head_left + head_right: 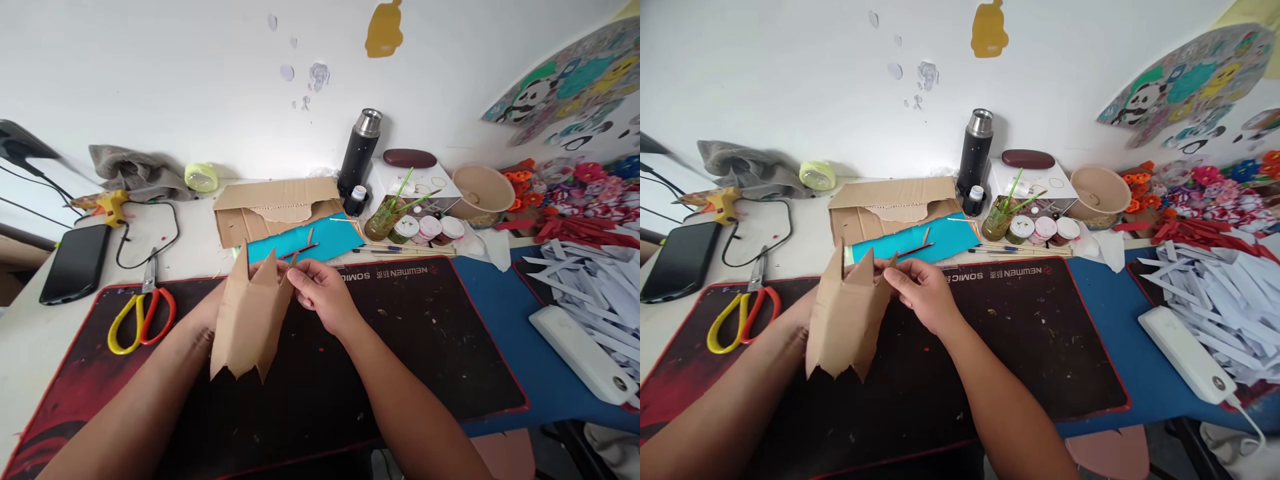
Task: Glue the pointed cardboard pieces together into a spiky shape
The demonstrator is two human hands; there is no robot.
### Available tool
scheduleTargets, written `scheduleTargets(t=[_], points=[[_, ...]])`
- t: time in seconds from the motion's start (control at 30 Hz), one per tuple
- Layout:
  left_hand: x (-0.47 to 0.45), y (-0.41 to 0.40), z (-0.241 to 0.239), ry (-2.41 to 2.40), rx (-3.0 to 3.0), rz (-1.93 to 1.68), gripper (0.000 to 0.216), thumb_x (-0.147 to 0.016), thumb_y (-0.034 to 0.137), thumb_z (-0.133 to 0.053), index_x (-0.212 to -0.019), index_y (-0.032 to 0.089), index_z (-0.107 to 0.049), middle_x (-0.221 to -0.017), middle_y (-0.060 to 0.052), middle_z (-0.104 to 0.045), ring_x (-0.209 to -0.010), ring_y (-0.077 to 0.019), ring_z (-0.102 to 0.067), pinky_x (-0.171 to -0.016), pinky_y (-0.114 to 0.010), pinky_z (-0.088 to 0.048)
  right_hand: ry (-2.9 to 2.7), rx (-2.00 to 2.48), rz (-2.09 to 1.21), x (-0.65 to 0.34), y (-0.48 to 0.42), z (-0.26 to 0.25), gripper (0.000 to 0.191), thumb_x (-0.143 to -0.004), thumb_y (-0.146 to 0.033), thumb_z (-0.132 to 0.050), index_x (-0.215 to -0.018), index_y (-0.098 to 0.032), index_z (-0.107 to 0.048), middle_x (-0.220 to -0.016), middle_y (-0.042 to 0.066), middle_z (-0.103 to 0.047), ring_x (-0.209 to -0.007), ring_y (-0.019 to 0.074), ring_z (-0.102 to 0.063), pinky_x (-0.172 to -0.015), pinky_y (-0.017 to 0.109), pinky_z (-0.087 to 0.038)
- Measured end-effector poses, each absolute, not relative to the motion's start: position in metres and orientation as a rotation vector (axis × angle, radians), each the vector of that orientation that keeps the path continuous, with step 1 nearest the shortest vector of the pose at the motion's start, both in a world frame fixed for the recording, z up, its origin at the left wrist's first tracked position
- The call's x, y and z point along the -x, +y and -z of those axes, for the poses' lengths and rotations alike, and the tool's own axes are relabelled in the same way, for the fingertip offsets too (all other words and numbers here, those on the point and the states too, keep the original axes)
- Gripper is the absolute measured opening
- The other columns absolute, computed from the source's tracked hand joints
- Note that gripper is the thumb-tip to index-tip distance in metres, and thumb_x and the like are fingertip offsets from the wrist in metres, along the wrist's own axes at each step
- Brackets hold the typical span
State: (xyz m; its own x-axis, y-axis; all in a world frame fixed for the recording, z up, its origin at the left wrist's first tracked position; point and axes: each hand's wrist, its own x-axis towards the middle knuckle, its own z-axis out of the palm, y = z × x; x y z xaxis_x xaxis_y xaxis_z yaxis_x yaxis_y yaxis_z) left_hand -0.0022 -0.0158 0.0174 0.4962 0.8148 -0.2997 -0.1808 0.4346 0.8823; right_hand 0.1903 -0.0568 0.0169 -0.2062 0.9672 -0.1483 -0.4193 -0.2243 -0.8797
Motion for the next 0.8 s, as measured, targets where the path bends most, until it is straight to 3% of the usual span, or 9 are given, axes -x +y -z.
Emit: scheduleTargets(t=[0.07,0.13,0.2,0.33,0.5,0.8], points=[[0.014,-0.01,-0.021,0.9,-0.811,-0.7,0.036,-0.079,0.045,-0.089,-0.098,0.015,-0.081,-0.082,-0.007,-0.08,-0.068,-0.0199,-0.071,-0.062,-0.026,-0.055,-0.859,0.948,-1.619,-0.193,-0.057,-0.017,0.041,-0.082,-0.055,-0.084,-0.078,-0.02,-0.063,-0.062,-0.007,-0.052,-0.046,0.0049,-0.037,-0.044,0.024,-0.024],[0.021,-0.008,-0.025,0.854,-0.761,-0.712,0.055,-0.077,0.066,-0.084,-0.095,0.015,-0.08,-0.087,-0.011,-0.081,-0.073,-0.0229,-0.073,-0.069,-0.031,-0.059,-0.881,0.978,-1.605,-0.194,-0.058,-0.018,0.041,-0.083,-0.056,-0.082,-0.078,-0.02,-0.063,-0.064,-0.007,-0.051,-0.047,0.0052,-0.038,-0.045,0.023,-0.025],[0.023,-0.01,-0.029,0.83,-0.797,-0.706,0.066,-0.071,0.076,-0.085,-0.096,0.015,-0.08,-0.085,-0.01,-0.08,-0.073,-0.023,-0.072,-0.071,-0.032,-0.059,-0.907,1.016,-1.582,-0.194,-0.059,-0.017,0.042,-0.084,-0.056,-0.081,-0.076,-0.02,-0.061,-0.063,-0.008,-0.05,-0.047,0.0058,-0.04,-0.045,0.023,-0.027],[0.012,-0.019,-0.034,0.95,-0.86,-0.625,0.045,-0.07,0.046,-0.097,-0.097,0.016,-0.077,-0.09,-0.006,-0.079,-0.077,-0.0183,-0.071,-0.072,-0.026,-0.055,-0.935,1.093,-1.556,-0.193,-0.06,-0.014,0.043,-0.085,-0.057,-0.079,-0.076,-0.021,-0.058,-0.06,-0.008,-0.049,-0.047,0.007,-0.042,-0.044,0.023,-0.029],[0.004,-0.025,-0.037,1.043,-0.862,-0.745,0.047,-0.069,0.049,-0.097,-0.082,0.017,-0.065,-0.073,0.001,-0.068,-0.061,-0.0124,-0.06,-0.057,-0.022,-0.046,-0.922,1.082,-1.579,-0.191,-0.059,-0.011,0.04,-0.086,-0.059,-0.077,-0.084,-0.021,-0.066,-0.062,-0.006,-0.055,-0.047,0.0081,-0.045,-0.043,0.023,-0.031],[0.006,-0.024,-0.04,0.948,-0.832,-0.682,0.045,-0.07,0.046,-0.097,-0.081,0.017,-0.064,-0.07,0.003,-0.065,-0.058,-0.0101,-0.057,-0.056,-0.021,-0.045,-0.928,1.096,-1.591,-0.191,-0.061,-0.01,0.036,-0.086,-0.054,-0.079,-0.079,-0.021,-0.067,-0.062,-0.004,-0.056,-0.051,0.0092,-0.048,-0.045,0.022,-0.034]])
